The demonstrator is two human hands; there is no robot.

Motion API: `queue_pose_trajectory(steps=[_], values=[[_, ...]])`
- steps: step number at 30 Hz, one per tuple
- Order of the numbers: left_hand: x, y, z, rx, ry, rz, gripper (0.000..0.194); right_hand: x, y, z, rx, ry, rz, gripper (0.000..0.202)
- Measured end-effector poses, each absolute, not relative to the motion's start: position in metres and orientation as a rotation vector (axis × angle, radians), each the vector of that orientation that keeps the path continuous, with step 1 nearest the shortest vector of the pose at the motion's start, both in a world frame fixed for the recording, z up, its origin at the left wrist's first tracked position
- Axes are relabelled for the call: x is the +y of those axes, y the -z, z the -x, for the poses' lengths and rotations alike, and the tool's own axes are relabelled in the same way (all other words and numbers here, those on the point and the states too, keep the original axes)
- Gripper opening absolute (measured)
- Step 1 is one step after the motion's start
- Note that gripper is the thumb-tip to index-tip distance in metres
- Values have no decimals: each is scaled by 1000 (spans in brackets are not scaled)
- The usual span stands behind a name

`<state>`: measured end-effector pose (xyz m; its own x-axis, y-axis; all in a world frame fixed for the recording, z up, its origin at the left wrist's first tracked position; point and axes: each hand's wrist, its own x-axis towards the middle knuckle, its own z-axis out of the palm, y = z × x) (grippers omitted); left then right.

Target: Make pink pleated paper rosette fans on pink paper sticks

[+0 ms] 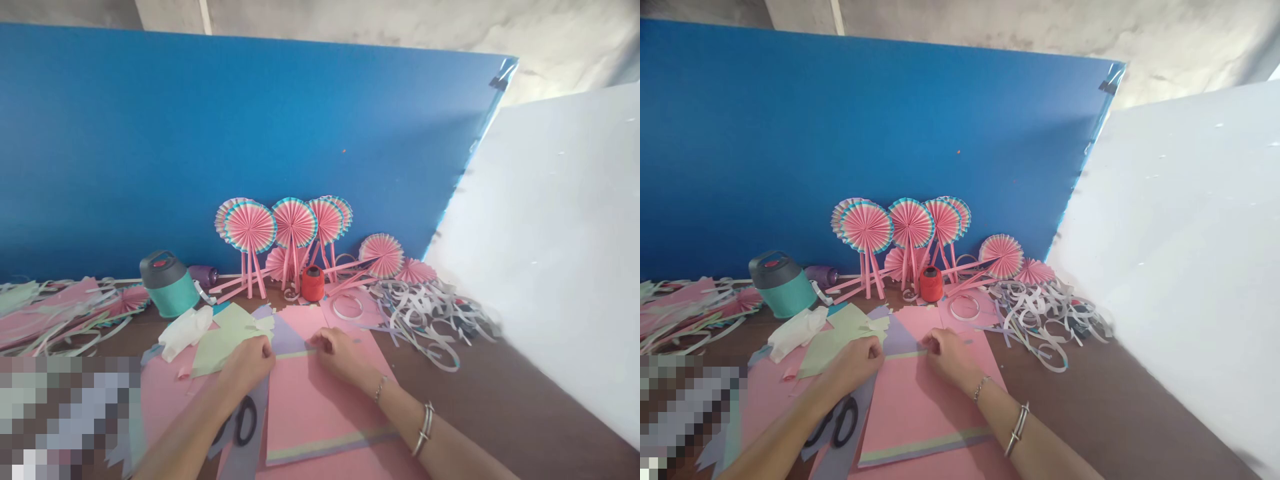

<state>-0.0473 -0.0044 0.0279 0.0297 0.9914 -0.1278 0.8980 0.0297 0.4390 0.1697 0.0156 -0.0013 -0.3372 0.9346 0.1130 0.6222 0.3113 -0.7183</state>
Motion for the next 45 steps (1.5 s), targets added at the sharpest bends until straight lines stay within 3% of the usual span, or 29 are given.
queue_pose_trajectory(steps=[15, 20, 27, 45], values=[[-5, -27, 47, 1935, -290, -1936, 13, 17, 3, -168, -2024, -699, 1452, 31], [-7, -30, 48, 1914, -254, -1944, 10, 14, 1, -171, -2238, -499, 1331, 36], [-25, -32, 29, 1851, 13, -2453, 43, 1, -16, -168, -2806, 28, 1094, 32], [-35, -37, 13, 1718, 359, -2629, 55, 4, -42, -194, -2809, -37, 1536, 17]])
